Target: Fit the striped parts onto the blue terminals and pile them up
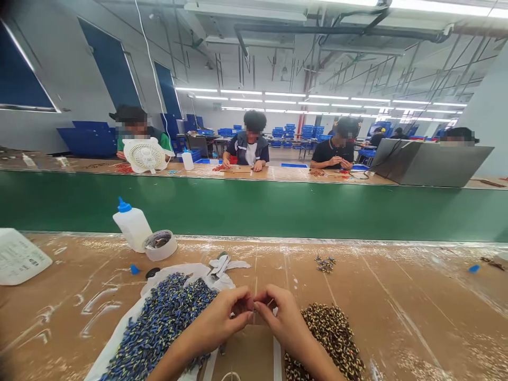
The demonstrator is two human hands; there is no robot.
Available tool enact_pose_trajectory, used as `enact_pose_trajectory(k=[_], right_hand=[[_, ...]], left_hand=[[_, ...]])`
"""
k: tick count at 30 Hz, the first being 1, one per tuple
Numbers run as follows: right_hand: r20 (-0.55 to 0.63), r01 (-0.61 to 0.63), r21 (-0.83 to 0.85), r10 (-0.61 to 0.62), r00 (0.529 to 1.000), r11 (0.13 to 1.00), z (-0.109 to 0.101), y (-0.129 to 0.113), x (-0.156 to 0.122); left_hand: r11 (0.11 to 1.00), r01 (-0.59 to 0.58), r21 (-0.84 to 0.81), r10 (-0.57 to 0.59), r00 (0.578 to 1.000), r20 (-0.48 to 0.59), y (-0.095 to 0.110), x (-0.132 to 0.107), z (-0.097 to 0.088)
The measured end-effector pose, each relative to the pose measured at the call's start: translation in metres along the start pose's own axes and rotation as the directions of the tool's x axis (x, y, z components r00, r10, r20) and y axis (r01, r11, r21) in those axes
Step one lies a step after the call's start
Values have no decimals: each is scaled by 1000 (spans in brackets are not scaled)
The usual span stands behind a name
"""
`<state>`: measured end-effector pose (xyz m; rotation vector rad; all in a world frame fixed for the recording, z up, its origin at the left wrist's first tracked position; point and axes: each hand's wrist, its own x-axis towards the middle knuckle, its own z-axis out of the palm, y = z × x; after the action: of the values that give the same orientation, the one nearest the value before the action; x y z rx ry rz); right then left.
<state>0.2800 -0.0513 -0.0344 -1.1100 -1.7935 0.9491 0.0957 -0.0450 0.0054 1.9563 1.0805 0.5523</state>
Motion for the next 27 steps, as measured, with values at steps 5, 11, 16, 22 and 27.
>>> enact_pose_trajectory(k=[5, 11, 16, 22, 27], right_hand=[[-14, 16, -4, -16, 1000, 1000, 1, 0, -3], [-13, -12, 0, 12, 1000, 1000, 5, 2, -3], [-31, -30, -1, 30, 999, 1000, 6, 5, -3], [-24, -16, -2, 16, 1000, 1000, 3, 2, -3], [-30, -1, 32, 2, 1000, 1000, 1, 1, -2]], left_hand=[[993, 23, -120, -24, 1000, -12, -2, 2, -4], [970, 50, -236, -56, 998, -19, -5, 4, -3], [960, 38, -279, -51, 998, -40, -8, 5, 2], [894, 49, -445, -86, 994, -62, -11, 7, 6], [834, 50, -549, -73, 997, -19, -14, 9, 11]])
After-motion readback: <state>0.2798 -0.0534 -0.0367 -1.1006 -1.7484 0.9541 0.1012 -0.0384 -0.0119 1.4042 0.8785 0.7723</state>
